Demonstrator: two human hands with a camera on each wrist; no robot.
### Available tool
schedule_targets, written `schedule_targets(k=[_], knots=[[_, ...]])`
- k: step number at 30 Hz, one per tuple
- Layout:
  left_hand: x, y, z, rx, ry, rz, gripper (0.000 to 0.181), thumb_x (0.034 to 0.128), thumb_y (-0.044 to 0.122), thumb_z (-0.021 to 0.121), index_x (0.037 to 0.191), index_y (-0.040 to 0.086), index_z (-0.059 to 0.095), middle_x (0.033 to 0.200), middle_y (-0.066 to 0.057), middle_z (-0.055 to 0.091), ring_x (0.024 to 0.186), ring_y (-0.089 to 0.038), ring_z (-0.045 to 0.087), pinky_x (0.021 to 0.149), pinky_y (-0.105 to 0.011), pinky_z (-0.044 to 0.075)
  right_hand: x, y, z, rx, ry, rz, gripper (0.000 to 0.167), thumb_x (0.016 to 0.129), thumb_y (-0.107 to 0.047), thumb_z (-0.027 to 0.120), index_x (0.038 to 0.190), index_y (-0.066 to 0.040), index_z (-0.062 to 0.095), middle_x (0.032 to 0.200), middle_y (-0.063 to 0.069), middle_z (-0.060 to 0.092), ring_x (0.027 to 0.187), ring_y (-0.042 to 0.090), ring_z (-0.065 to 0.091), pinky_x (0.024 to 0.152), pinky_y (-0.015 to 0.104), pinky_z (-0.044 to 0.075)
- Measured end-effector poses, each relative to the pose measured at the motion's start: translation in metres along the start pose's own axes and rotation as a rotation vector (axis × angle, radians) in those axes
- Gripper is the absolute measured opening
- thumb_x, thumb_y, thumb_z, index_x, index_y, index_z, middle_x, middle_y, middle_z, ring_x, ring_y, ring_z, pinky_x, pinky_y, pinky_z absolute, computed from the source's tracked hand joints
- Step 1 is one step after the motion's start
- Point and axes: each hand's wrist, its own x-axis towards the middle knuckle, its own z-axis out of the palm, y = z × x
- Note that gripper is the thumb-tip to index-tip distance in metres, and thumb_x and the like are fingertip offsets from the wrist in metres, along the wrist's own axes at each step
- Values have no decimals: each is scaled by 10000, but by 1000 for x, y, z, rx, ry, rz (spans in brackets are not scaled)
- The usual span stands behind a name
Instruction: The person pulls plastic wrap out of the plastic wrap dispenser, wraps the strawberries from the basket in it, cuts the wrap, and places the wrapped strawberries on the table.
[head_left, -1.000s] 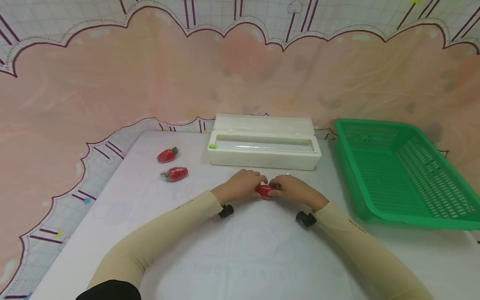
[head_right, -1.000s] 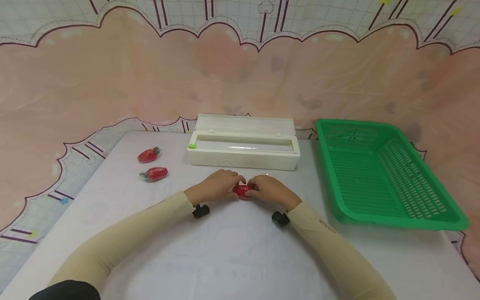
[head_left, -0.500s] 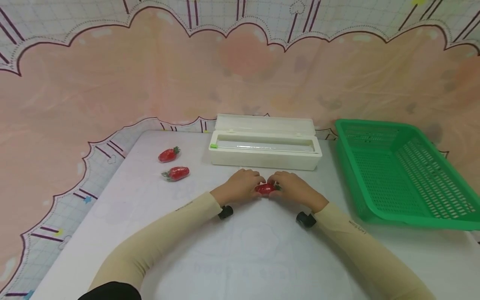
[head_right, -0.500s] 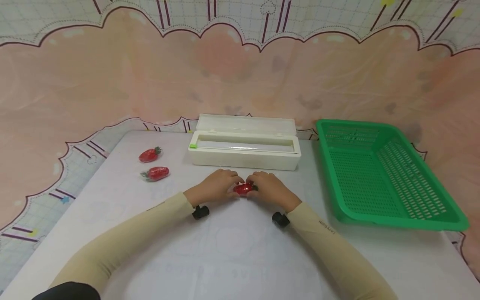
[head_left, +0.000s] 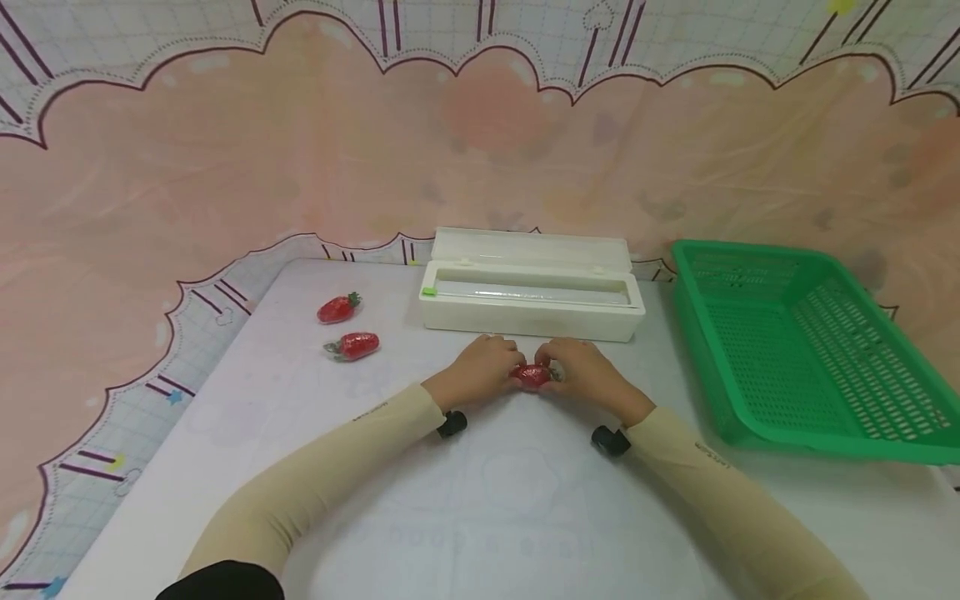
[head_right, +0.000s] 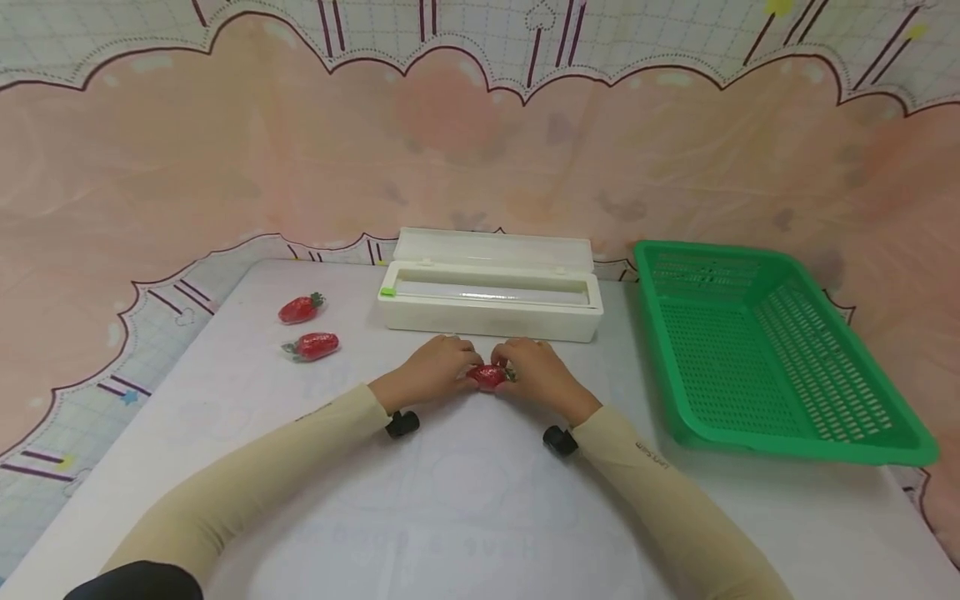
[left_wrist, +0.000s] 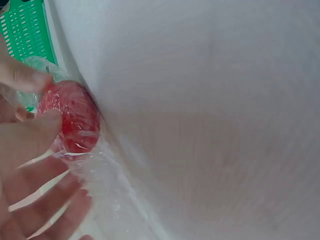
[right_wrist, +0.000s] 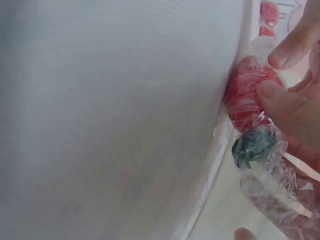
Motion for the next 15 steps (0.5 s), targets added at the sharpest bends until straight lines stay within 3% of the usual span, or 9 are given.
schedule_targets(k=[5,11,15], knots=[[2,2,-3,82,-7,15,305,833,340,693,1069,153,647,1030,9,676,1006,-179,594,942,-369,428,-1,-1,1,-151,-19,7,312,805,-298,726,1052,-112,690,1031,32,681,1043,247,582,904,530,419],[4,4,-4,143,-28,15,325,842,423,661,989,134,672,928,11,693,886,-182,578,877,-355,421,-4,-6,3,-392,73,-152,418,758,-403,747,1046,-120,644,1047,34,674,1089,258,554,940,552,397],[6,5,-1,185,-71,-2,386,830,417,672,1066,111,659,1021,-27,671,967,-207,590,929,-378,417,-3,-8,4,-429,114,-181,350,770,-386,740,975,-116,654,995,32,662,1058,248,560,921,538,416]])
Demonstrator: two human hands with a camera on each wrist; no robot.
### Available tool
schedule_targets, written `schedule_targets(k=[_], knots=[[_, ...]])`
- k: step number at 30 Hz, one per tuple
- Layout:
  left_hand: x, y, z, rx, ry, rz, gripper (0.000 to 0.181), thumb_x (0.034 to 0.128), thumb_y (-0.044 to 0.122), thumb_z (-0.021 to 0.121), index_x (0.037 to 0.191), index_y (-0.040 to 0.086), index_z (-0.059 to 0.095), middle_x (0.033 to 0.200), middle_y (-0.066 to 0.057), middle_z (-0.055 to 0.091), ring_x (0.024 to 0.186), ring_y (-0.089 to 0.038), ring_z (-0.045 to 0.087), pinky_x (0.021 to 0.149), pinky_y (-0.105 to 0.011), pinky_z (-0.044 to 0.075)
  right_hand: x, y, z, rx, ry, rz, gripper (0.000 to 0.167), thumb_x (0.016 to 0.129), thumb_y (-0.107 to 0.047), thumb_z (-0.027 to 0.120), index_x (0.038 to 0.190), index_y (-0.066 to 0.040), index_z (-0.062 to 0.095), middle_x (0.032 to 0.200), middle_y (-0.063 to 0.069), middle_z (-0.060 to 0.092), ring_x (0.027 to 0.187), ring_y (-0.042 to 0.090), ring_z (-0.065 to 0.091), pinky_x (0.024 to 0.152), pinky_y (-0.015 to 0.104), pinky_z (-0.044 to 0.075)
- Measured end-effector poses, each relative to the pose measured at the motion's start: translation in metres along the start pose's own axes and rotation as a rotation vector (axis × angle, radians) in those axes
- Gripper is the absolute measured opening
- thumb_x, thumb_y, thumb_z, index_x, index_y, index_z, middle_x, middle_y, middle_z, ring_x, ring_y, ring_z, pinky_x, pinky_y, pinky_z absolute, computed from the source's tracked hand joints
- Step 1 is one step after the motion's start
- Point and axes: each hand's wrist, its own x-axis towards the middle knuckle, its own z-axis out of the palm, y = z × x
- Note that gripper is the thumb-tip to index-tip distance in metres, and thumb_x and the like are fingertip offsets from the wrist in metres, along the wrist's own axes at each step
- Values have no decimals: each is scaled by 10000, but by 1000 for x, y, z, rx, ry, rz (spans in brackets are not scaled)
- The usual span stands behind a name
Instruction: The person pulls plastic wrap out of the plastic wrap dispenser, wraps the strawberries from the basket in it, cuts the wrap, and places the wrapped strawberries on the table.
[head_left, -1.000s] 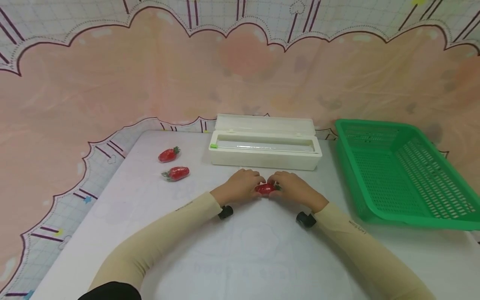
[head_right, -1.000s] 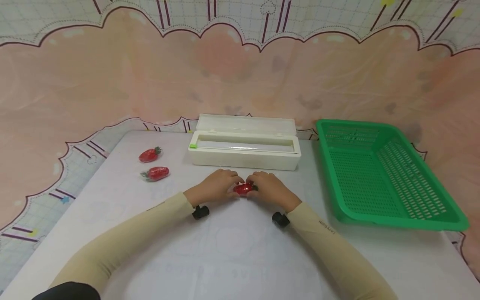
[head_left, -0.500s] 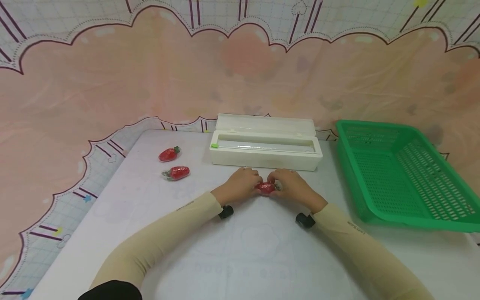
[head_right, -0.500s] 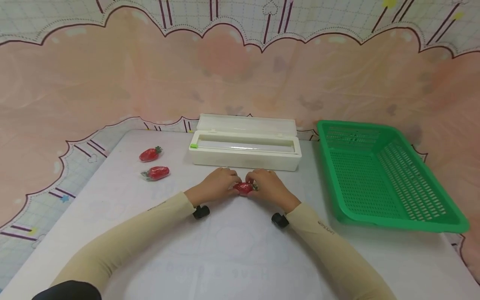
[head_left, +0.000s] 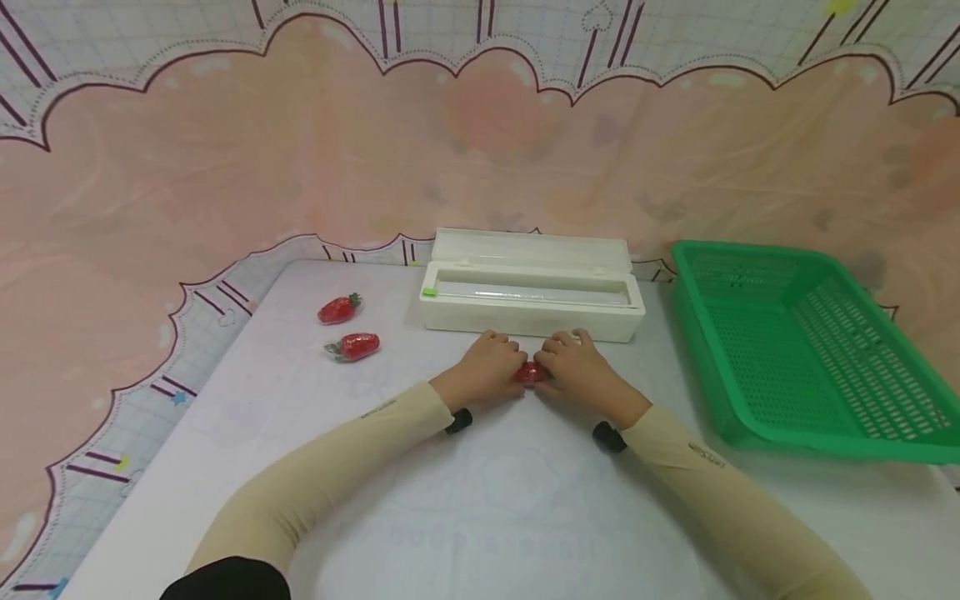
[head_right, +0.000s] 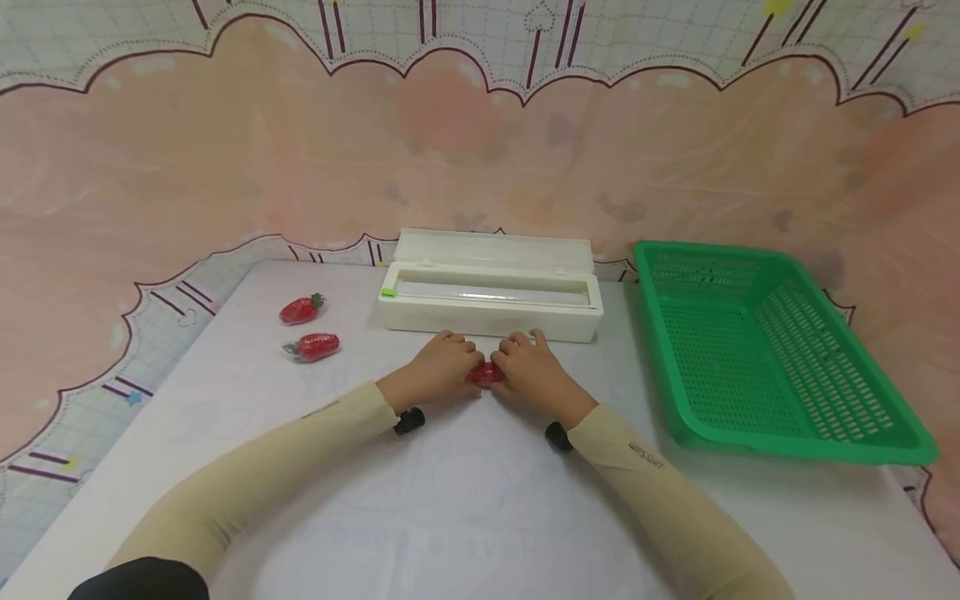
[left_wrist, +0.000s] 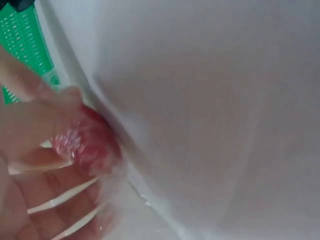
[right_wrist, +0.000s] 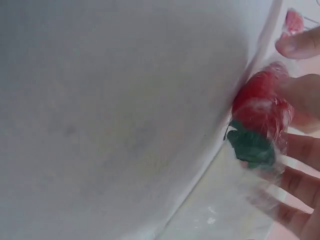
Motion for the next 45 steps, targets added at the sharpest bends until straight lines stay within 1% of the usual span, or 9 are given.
schedule_targets(k=[4,14,22,26,32,35,38,42,45], knots=[[5,2,4,26,-34,-25,372,846,378,665,1093,99,659,1077,-54,654,1023,-221,598,947,-388,423,2,1,2,46,-46,33,340,784,-349,736,995,-91,672,996,52,657,1058,260,561,908,506,416],[1,2,5,-48,-38,-91,266,878,375,630,934,117,666,872,-9,702,850,-186,641,889,-385,445,-1,9,6,312,-213,227,320,884,-316,635,1062,-50,645,944,53,698,895,207,641,813,396,495],[-4,4,-2,-44,-53,-185,283,902,364,598,842,97,672,782,-36,703,763,-186,655,893,-389,437,-16,6,-4,400,-194,392,326,874,-226,658,1047,-9,487,677,57,587,563,132,507,507,267,416],[-2,6,-2,-55,-33,-211,287,907,362,587,800,105,660,757,-29,693,742,-182,647,879,-387,436,-16,1,-6,553,-174,339,248,884,-219,638,950,-32,488,667,48,561,583,122,497,516,238,399],[2,10,3,-60,-39,-181,472,868,577,519,828,117,617,697,-9,644,716,-189,629,814,-385,429,-16,-1,-7,686,-211,204,285,915,-82,497,1171,22,567,1063,151,681,988,251,648,826,372,530],[4,9,5,-49,-26,-195,556,856,654,476,893,118,623,742,-20,663,756,-204,635,792,-372,420,-16,-1,-8,685,-237,169,339,917,-30,462,1241,23,545,1122,151,671,1039,239,630,885,404,509],[5,8,4,-14,-17,-192,511,878,616,475,916,135,644,794,-21,695,780,-208,646,803,-366,426,-15,-2,-12,629,-202,185,287,907,-30,492,1181,-5,573,984,106,701,866,174,637,774,353,526],[6,7,3,31,-7,-166,446,892,562,485,913,151,656,817,-12,708,799,-209,646,835,-365,436,-12,-2,-15,477,-101,253,273,851,-106,633,1110,-41,572,860,52,629,712,146,562,630,296,480],[5,7,2,34,9,-169,424,896,533,497,928,144,661,833,-9,709,811,-203,646,851,-363,444,-9,0,-14,368,-76,269,341,819,-182,708,1116,-47,611,933,63,592,781,170,572,674,318,499]])
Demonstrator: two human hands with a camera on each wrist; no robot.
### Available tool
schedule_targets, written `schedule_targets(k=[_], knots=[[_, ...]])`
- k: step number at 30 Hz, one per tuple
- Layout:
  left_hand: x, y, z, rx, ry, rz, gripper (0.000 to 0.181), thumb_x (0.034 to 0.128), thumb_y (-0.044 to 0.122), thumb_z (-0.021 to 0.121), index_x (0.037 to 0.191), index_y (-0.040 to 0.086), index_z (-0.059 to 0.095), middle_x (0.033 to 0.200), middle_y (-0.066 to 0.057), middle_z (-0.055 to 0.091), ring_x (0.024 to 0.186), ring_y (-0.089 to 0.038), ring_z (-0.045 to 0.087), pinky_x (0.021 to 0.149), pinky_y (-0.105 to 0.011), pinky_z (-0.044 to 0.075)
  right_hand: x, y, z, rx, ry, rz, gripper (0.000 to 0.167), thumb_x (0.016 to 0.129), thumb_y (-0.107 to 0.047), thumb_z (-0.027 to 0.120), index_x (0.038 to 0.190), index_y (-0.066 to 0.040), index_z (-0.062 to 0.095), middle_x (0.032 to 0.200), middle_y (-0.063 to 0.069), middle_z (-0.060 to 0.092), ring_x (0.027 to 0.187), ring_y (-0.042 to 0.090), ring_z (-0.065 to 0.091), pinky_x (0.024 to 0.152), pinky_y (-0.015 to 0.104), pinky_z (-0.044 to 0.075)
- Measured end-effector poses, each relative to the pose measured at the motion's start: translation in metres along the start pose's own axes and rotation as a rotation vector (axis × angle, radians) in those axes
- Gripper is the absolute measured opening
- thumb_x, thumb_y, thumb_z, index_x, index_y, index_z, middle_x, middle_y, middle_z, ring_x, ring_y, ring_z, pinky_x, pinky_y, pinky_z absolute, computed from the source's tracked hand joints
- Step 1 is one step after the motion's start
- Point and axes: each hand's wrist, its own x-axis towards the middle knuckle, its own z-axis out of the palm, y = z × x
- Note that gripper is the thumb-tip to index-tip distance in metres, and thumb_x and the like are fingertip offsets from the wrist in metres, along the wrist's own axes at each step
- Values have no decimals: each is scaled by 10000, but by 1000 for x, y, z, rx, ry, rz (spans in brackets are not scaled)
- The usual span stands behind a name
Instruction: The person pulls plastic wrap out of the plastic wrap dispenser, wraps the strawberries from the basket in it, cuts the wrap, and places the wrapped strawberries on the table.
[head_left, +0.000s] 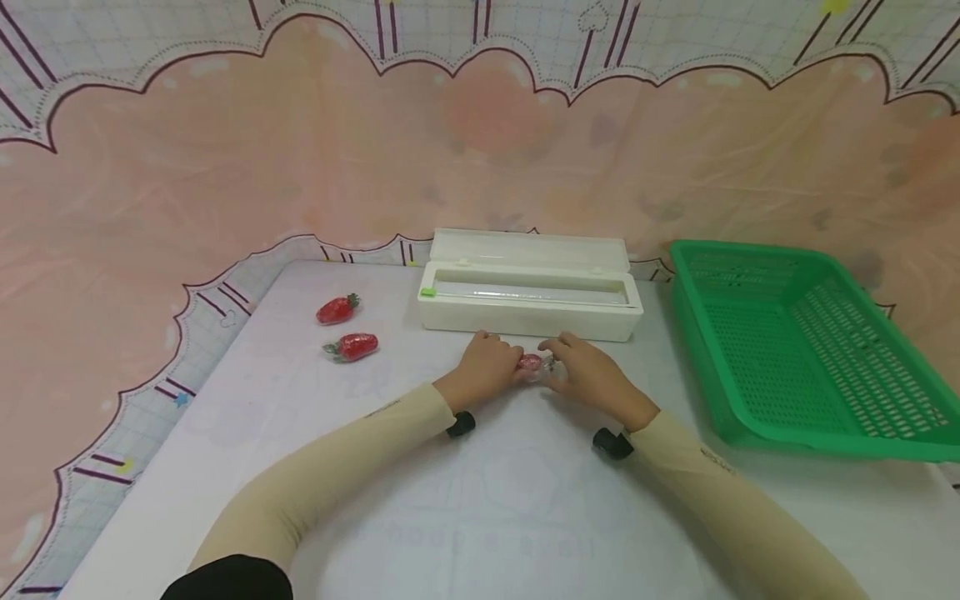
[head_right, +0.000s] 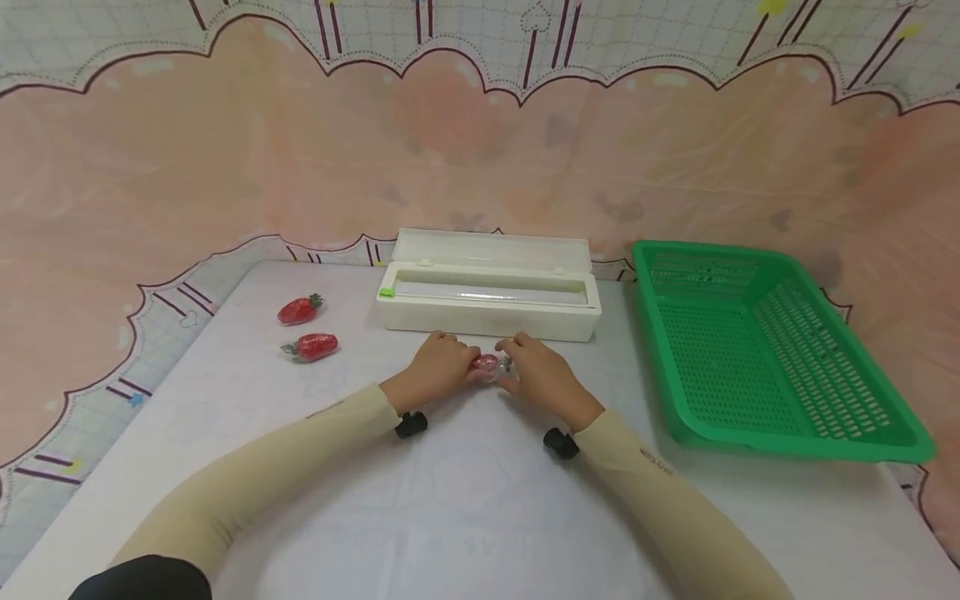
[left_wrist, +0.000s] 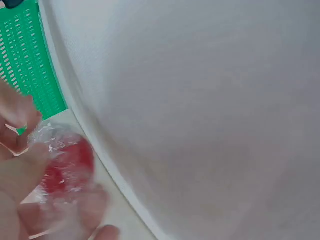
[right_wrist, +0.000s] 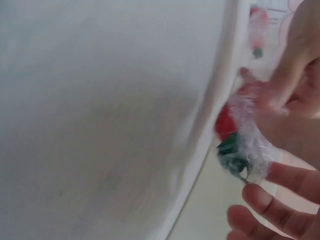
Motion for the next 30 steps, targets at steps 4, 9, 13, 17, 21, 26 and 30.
schedule_targets(k=[4,9,13,17,21,26,30], knots=[[-3,-2,-2,-38,8,-8,386,917,476,504,974,131,668,891,-18,715,849,-201,650,888,-377,452,5,2,1,-26,-5,42,254,832,-233,704,1023,-65,688,961,72,582,808,180,559,691,332,499],[-11,-8,-8,-91,9,-21,337,969,367,478,1110,116,653,968,-51,725,933,-212,672,907,-402,465,10,6,4,-15,-7,74,190,820,-215,712,897,-53,649,940,87,606,784,186,550,671,339,490],[-16,-15,-11,-102,29,-29,300,971,222,492,1229,108,594,982,-68,724,943,-219,682,904,-396,481,11,8,5,-6,-27,113,199,846,-222,683,901,-53,592,875,75,652,699,161,541,631,319,475],[-18,-18,-13,-168,55,35,336,919,125,562,1255,124,573,929,-61,725,896,-219,678,916,-397,475,11,8,6,29,-41,123,201,867,-226,664,923,-52,580,851,70,656,675,146,514,623,304,455],[-13,-15,-10,-202,96,82,383,869,122,628,1244,140,553,780,-15,707,769,-160,664,949,-393,453,13,4,6,90,-48,90,192,878,-227,654,910,-54,579,829,56,636,678,137,497,611,274,433],[-8,-10,-7,-97,189,96,415,814,195,696,1191,123,537,575,16,620,551,-114,590,912,-383,455,12,-4,5,146,-21,5,152,878,-173,653,917,-49,573,833,52,623,732,149,533,659,288,471],[-9,-7,-8,-22,232,89,407,781,328,711,1102,122,568,666,16,653,631,-146,622,859,-379,456,9,-4,6,200,30,-57,214,837,-159,695,940,-34,556,872,66,602,794,171,555,706,307,491]])
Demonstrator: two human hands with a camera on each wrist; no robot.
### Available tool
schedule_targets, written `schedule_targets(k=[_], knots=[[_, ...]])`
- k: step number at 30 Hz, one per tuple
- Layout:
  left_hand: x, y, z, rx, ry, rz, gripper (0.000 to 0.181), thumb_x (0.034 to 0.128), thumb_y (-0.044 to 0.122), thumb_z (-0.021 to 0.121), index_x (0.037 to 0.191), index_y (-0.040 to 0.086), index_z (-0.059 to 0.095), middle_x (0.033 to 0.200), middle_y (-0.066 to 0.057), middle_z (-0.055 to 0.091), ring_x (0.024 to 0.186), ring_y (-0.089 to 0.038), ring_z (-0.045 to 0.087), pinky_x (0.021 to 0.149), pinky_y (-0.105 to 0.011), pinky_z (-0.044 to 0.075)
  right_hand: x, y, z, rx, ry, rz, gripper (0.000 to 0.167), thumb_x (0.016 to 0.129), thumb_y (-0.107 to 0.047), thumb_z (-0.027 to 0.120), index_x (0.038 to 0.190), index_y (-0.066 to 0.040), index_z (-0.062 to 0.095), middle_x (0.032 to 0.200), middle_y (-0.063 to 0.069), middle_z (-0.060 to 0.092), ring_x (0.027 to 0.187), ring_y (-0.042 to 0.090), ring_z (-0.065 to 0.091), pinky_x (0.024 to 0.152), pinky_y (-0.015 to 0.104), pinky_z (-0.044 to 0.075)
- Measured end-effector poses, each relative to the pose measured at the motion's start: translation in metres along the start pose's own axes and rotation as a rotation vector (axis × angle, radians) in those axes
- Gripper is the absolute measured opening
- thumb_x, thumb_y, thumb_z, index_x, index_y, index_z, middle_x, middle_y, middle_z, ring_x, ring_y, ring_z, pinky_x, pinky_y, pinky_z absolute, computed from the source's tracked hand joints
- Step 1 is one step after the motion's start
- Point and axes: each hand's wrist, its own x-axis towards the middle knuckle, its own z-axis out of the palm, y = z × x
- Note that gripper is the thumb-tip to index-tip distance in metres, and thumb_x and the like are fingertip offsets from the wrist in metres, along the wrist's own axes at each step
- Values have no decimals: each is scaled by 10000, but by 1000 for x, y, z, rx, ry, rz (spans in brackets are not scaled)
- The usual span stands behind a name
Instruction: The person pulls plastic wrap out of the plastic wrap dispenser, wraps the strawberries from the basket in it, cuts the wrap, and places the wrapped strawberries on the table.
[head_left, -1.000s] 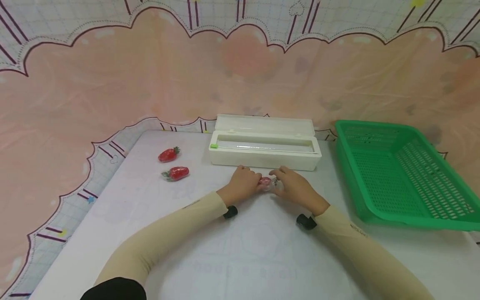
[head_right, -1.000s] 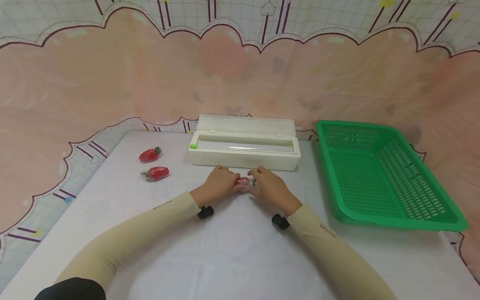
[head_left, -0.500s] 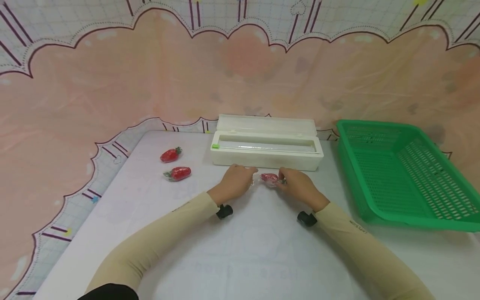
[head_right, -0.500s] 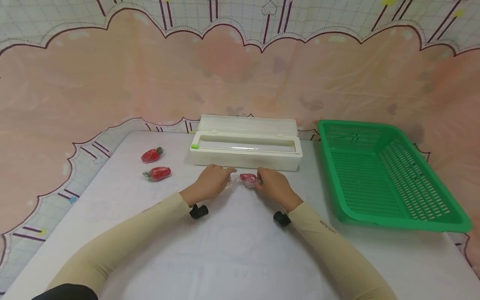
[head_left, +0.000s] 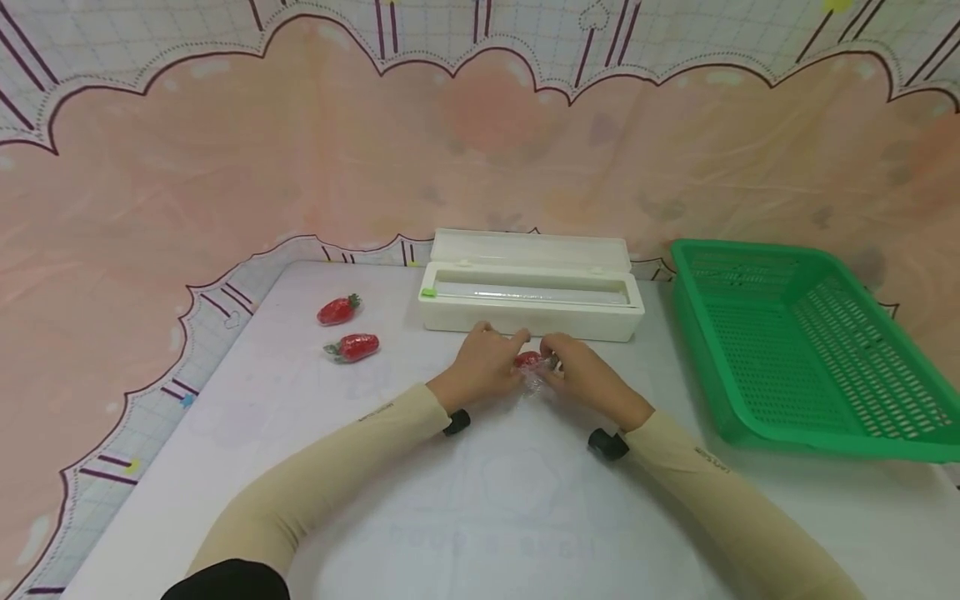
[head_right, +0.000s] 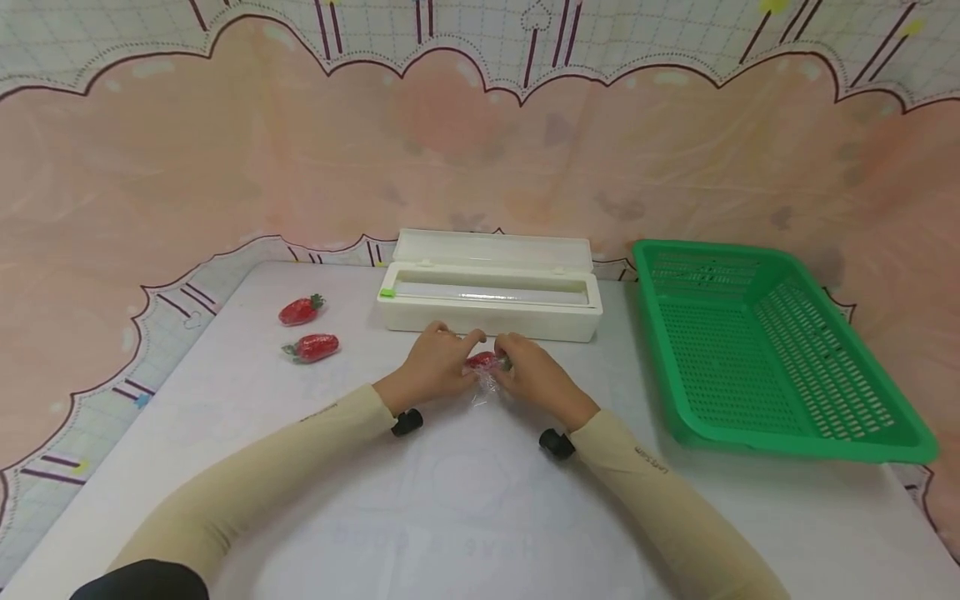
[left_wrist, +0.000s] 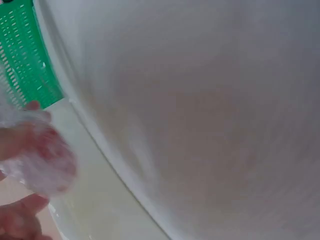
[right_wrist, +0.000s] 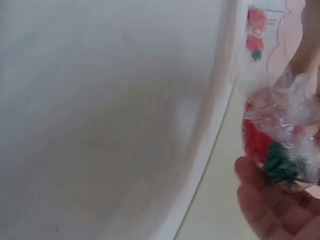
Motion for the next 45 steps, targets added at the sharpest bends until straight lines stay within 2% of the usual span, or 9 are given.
schedule_targets(k=[5,12,16,19,25,28,33,39,45], knots=[[-1,-1,0,4,-31,16,477,800,460,663,1134,127,597,1000,-27,633,963,-210,599,900,-390,437,1,1,-1,25,9,-52,430,716,-246,813,960,-29,534,865,51,559,775,157,500,687,283,453],[3,-7,-7,-79,-185,106,683,842,444,599,1394,94,400,1300,-52,543,1225,-231,499,1056,-441,354,3,1,-3,16,17,9,294,789,-179,745,955,-26,556,832,58,585,738,156,506,653,275,439],[3,-9,-8,-13,-147,99,503,841,401,640,1219,79,560,1160,-45,644,1093,-228,568,1022,-420,374,1,-2,-4,-34,38,-24,303,772,-176,763,939,-40,549,852,49,587,748,146,517,663,277,463],[2,-9,-7,7,-114,82,357,815,315,682,1085,91,620,1037,-34,696,955,-212,606,960,-399,411,0,-5,-4,-154,91,-137,322,730,-140,797,907,-60,539,875,38,572,741,143,525,658,280,484],[2,-8,-8,-321,-200,5,296,836,265,677,1052,93,572,942,-37,688,834,-165,629,814,-339,500,-1,-1,-2,-366,258,-358,387,644,-39,837,857,-76,516,925,65,573,781,203,582,696,310,515],[2,-7,-9,-366,-227,-16,297,860,234,661,1081,84,531,950,-50,678,852,-175,638,795,-333,510,-2,1,-1,-301,238,-325,475,654,-110,848,989,-49,516,1004,90,568,851,222,579,752,340,513],[1,-5,-8,-214,-181,39,440,847,218,690,1189,47,471,1072,-77,697,1010,-196,660,915,-393,473,0,2,-4,-123,98,-182,630,739,-216,797,1257,-11,503,1186,121,625,1047,257,616,911,419,494],[-3,-8,-9,-237,-144,34,379,877,309,649,1137,72,506,1065,-55,705,995,-172,668,899,-384,482,0,1,-9,-120,74,-121,483,769,-160,764,1190,-21,572,1141,119,666,1056,259,629,936,415,488],[-10,-12,-11,-87,-120,47,291,921,322,575,1052,69,514,968,-71,727,910,-200,686,887,-375,467,1,-3,-10,-267,14,-50,318,816,-260,716,1043,-52,634,955,81,694,944,247,616,883,457,453]])
